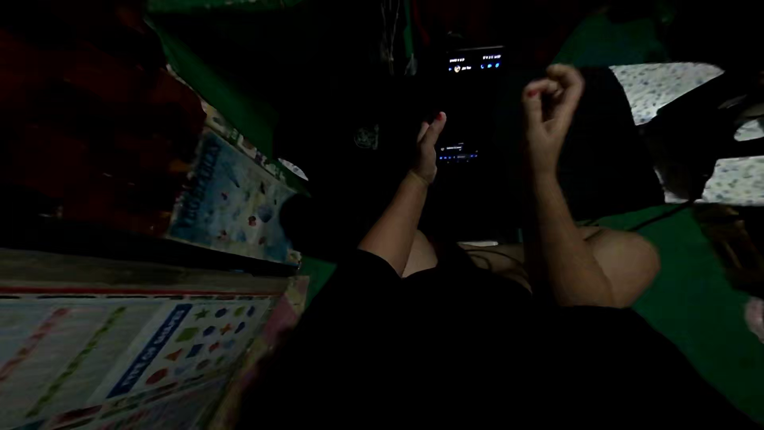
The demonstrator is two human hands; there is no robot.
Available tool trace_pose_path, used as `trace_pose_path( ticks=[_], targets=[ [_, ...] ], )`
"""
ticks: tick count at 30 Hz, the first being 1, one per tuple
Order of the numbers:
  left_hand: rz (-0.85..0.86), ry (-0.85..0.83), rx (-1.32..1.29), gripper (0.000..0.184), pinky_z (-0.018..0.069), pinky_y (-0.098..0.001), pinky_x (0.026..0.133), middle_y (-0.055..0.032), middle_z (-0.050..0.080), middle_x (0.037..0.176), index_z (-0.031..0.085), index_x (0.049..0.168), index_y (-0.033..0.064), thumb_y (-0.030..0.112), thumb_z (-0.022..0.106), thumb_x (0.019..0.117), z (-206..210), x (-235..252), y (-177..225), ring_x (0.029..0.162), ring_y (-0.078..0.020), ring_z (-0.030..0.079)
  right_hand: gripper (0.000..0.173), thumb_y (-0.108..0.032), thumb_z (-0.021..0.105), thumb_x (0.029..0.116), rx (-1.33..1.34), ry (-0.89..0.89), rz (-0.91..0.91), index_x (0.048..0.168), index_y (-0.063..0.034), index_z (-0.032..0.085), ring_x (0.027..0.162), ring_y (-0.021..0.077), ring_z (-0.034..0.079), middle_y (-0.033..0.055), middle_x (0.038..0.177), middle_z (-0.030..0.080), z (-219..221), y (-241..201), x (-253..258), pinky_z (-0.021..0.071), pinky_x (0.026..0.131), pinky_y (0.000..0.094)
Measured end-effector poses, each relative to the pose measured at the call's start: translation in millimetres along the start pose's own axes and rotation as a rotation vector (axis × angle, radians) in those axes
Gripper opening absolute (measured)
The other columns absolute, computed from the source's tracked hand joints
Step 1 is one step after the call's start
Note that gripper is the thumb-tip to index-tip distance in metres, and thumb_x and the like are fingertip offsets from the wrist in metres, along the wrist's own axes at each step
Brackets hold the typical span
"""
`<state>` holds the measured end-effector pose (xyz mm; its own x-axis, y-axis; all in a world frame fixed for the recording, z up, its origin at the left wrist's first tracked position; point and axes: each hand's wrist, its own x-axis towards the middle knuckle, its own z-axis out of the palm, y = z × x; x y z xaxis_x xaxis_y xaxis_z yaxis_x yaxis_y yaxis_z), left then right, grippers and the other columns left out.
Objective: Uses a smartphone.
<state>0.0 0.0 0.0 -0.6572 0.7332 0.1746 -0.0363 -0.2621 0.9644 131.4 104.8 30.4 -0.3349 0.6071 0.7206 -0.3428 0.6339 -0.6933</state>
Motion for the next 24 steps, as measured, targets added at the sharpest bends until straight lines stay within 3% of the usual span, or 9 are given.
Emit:
trace_pose_path(
  ticks=[2,5,7,10,12,14,24],
  targets=[
    [0.012,0.001,-0.005,0.057,0.0356,-0.0392,0.117,-0.0208,0.039,0.156,0.035,0.152,-0.0011,0.034,0.035,0.1073,0,1,-1,0.141,-0.0212,0.042,0.061,-0.020,0.056,0.1041,-0.028,-0.053,0.174,0.144,0.0170,0.030,0.104,0.0082,0.059,0.0163,0.120,0.057,4,27,-11,0.0514,0.092,0.0227],
    [0.006,0.000,-0.001,0.060,0.0353,-0.0414,0.117,-0.0207,0.037,0.157,0.033,0.154,0.0009,0.038,0.034,0.1068,-2,2,-4,0.142,-0.0224,0.040,0.068,-0.026,0.057,0.1017,0.038,-0.149,0.299,0.150,0.0108,0.027,0.111,0.0095,0.059,0.0173,0.128,0.054,8,40,-25,0.0511,0.096,0.0240],
    [0.010,0.003,0.008,0.060,0.0334,-0.0412,0.118,-0.0208,0.035,0.159,0.033,0.155,0.0010,0.037,0.034,0.1064,-2,1,-3,0.144,-0.0224,0.039,0.075,-0.026,0.063,0.0966,0.076,-0.216,0.264,0.150,0.0102,0.025,0.110,0.0081,0.059,0.0160,0.128,0.053,7,43,-28,0.0514,0.095,0.0225],
    [0.013,0.010,0.024,0.060,0.0336,-0.0408,0.118,-0.0205,0.035,0.158,0.033,0.155,0.0013,0.037,0.031,0.1067,-1,1,-2,0.144,-0.0221,0.039,0.096,-0.027,0.077,0.0836,0.054,-0.328,0.220,0.153,0.0084,0.022,0.118,0.0148,0.060,0.0235,0.136,0.053,5,46,-33,0.0526,0.098,0.0263],
    [0.036,-0.006,0.011,0.062,0.0337,-0.0393,0.118,-0.0208,0.035,0.158,0.031,0.155,0.0003,0.038,0.031,0.1056,-1,1,-5,0.143,-0.0218,0.039,0.103,-0.026,0.081,0.0792,0.047,-0.372,0.176,0.154,0.0086,0.020,0.116,0.0146,0.061,0.0225,0.133,0.054,5,49,-36,0.0532,0.097,0.0264],
    [0.061,-0.014,-0.010,0.063,0.0378,-0.0386,0.116,-0.0196,0.039,0.155,0.033,0.153,0.0011,0.040,0.033,0.1038,-2,3,-9,0.140,-0.0207,0.043,0.103,-0.021,0.083,0.0786,0.082,-0.394,0.154,0.153,0.0089,0.019,0.110,0.0117,0.063,0.0177,0.124,0.056,7,51,-36,0.0559,0.095,0.0252],
    [0.150,-0.033,0.065,0.061,0.0300,-0.0375,0.120,-0.0191,0.034,0.159,0.034,0.154,-0.0004,0.037,0.034,0.1047,-7,-3,-6,0.146,-0.0197,0.035,0.098,-0.017,0.080,0.0815,0.007,-0.427,0.144,0.154,0.0093,0.019,0.110,0.0133,0.063,0.0206,0.124,0.057,6,51,-36,0.0547,0.096,0.0261]
  ],
)
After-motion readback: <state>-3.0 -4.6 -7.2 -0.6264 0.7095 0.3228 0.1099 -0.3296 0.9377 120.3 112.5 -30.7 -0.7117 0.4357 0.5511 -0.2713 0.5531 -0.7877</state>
